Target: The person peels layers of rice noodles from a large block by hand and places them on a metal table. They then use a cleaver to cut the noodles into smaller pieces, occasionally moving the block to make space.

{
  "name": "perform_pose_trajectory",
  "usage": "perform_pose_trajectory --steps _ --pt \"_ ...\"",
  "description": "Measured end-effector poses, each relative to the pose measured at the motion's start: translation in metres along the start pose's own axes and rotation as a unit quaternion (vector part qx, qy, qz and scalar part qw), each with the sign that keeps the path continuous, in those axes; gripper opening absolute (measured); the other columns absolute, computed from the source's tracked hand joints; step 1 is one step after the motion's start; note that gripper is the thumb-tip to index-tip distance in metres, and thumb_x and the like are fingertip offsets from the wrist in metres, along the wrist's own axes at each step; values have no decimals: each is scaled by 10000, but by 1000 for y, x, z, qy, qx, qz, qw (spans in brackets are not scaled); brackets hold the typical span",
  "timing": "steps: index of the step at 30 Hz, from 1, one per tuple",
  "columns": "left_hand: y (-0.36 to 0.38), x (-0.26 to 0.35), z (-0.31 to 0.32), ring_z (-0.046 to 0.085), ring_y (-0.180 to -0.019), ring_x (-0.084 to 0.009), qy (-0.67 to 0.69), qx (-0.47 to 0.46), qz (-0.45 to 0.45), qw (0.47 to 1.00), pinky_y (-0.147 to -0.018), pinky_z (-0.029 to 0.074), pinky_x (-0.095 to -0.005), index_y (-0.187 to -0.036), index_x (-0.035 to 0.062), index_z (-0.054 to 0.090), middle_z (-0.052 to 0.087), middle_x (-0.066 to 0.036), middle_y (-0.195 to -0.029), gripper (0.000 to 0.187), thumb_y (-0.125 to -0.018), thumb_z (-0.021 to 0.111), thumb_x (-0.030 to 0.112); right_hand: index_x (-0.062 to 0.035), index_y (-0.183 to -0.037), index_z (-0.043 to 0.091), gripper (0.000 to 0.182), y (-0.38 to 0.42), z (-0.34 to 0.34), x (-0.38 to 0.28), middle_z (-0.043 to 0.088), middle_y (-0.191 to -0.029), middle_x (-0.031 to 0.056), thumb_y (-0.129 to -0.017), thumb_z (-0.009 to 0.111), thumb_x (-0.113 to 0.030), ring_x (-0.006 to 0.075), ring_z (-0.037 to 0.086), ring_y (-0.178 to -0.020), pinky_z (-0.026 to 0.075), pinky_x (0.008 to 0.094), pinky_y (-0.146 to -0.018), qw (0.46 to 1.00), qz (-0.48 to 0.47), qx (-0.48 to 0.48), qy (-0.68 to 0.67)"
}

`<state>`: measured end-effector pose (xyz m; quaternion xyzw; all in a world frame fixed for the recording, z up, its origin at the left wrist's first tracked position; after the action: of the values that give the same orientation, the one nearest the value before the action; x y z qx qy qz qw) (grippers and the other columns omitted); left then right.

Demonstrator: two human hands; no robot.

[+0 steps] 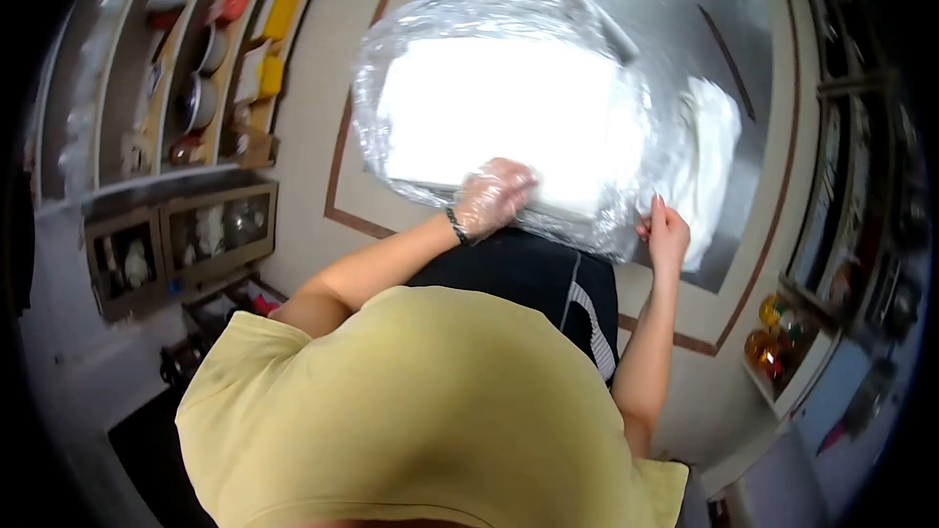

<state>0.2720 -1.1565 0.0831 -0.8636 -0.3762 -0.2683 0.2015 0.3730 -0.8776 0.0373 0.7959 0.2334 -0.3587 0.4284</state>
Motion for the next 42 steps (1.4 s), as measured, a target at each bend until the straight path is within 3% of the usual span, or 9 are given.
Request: perform_pose_trajectory --steps 4,6,10,12,17,31,36,38,42 --pt "50 -86 -62 575 -795 -303 5 232 -255 939 -734 467 -372 -882 69 609 599 -134 -869 129 -786 529 100 1 -670 552 377 0 7 6 553 -569 76 -822 566 -344 157 557 -509 423 275 -485 993 -30 -4 112" --pt "91 -148 -69 578 -756 -185 109 336 -346 869 -696 464 -312 -893 40 595 596 -113 -812 139 -831 522 140 -3 -803 575 290 18 11 -27 610 -716 125 -808 574 -293 241 579 -601 448 313 -556 898 -202 100 378" --pt "133 -183 -92 489 -605 -84 255 312 -460 791 -562 419 -233 -882 30 585 530 6 -673 141 -803 570 146 -35 -901 580 228 29 34 -59 592 -899 133 -791 568 -235 322 563 -816 439 366 -695 884 -259 117 373" --pt "137 -179 -89 463 -530 -70 171 146 -527 820 -486 387 -240 -813 38 599 510 24 -588 173 -785 590 209 -34 -916 587 225 30 57 -77 589 -907 131 -806 555 -228 297 574 -735 446 359 -662 886 -293 45 357" --pt "125 -156 -84 484 -527 -79 169 112 -542 815 -489 402 -251 -777 39 598 557 -8 -606 229 -751 623 265 -32 -929 589 230 42 99 -110 590 -912 129 -805 558 -223 268 569 -625 453 344 -620 902 -283 -28 324" --pt "107 -165 -64 607 -707 -239 100 101 -582 800 -682 468 -332 -824 47 625 629 -134 -746 299 -672 649 303 -27 -911 597 228 36 88 -95 598 -917 133 -801 557 -224 286 585 -736 454 346 -670 921 -244 -61 298" --pt "124 -200 -44 583 -636 -213 77 217 -528 817 -630 466 -326 -802 6 608 612 -116 -701 269 -677 645 241 -44 -901 604 210 42 135 -115 602 -915 132 -798 558 -220 298 584 -801 461 355 -708 890 -347 -123 268" --pt "108 -173 -51 442 -481 -110 357 101 -554 745 -472 374 -255 -633 59 534 462 -8 -539 145 -702 648 117 -53 -891 607 204 53 169 -129 604 -912 127 -791 560 -225 298 584 -803 462 360 -707 877 -363 -174 261" --pt "115 -170 -54 455 -478 -105 424 99 -590 680 -466 362 -240 -659 54 553 491 -8 -565 141 -723 642 142 -69 -860 615 183 60 243 -136 608 -887 124 -778 562 -224 297 583 -788 462 369 -697 852 -373 -257 263"
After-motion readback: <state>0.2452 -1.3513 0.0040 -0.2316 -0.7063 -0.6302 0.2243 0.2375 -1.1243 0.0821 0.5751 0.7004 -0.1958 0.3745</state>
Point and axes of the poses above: each hand's wrist, its own y-axis away from the middle knuckle, its own z-axis out of the palm, x = y × z, the point moved 5 cm from there along -y, towards the middle knuckle
